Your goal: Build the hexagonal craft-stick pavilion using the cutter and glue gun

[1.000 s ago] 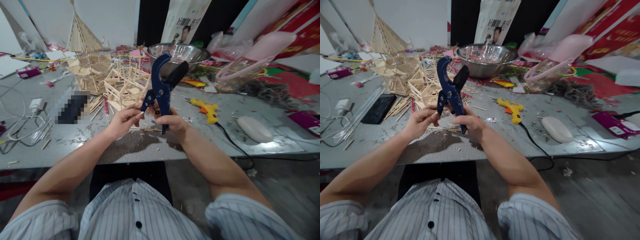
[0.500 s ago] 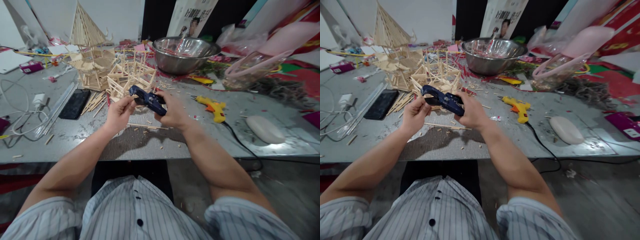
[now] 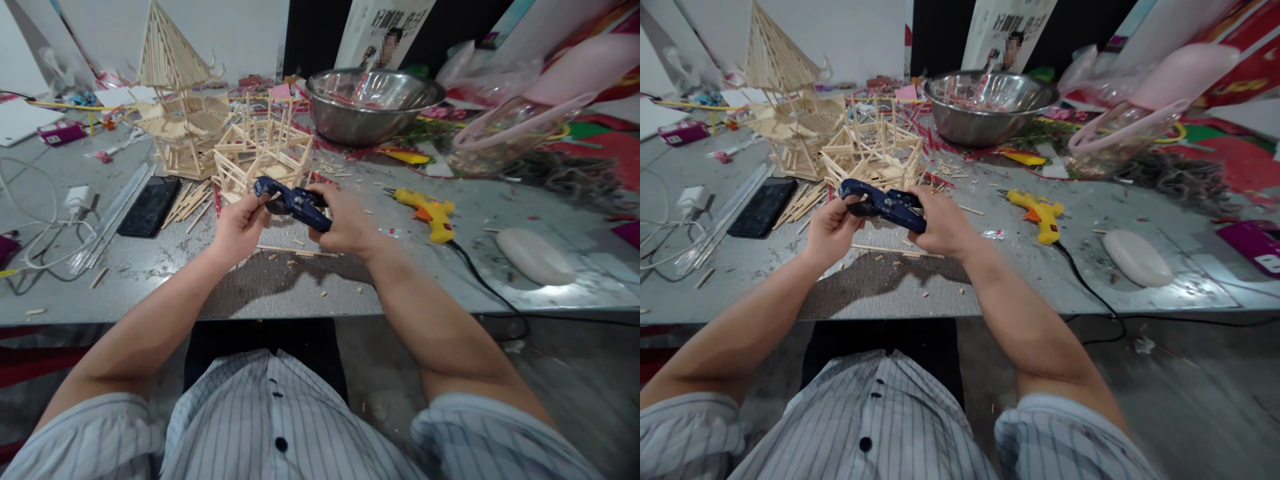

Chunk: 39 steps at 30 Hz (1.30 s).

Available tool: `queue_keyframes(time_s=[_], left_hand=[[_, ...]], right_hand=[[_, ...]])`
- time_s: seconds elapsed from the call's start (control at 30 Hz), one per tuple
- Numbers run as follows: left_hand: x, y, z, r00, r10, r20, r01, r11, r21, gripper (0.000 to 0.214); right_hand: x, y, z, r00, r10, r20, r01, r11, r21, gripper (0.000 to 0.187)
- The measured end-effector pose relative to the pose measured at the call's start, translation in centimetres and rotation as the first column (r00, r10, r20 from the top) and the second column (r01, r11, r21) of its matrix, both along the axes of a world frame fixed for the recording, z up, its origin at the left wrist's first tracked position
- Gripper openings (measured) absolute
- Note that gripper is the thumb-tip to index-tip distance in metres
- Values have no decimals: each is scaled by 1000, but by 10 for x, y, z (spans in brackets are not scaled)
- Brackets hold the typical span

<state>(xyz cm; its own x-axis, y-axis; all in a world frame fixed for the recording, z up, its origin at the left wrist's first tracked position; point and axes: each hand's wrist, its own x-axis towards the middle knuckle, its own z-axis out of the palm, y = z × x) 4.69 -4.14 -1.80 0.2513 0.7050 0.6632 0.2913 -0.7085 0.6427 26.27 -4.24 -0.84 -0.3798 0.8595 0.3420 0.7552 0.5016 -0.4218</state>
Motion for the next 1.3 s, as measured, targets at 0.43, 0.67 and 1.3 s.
queue_keyframes(time_s=[0.43,0.67,1.3], left_hand=[[0,-4,6,998,15,-58,-15,1000,6,38],[-1,-2,4,996,43,-81,-44,999,-14,39],[-3,5,7,997,12,-78,-22,990,-137,47]], right_hand=[[0,2,-2,997,-4,71,3,1000,9,71],[0,-1,-2,995,33,97,-34,999,16,68],[-17,-7,-6,964,-144,225,156,987,-38,38]])
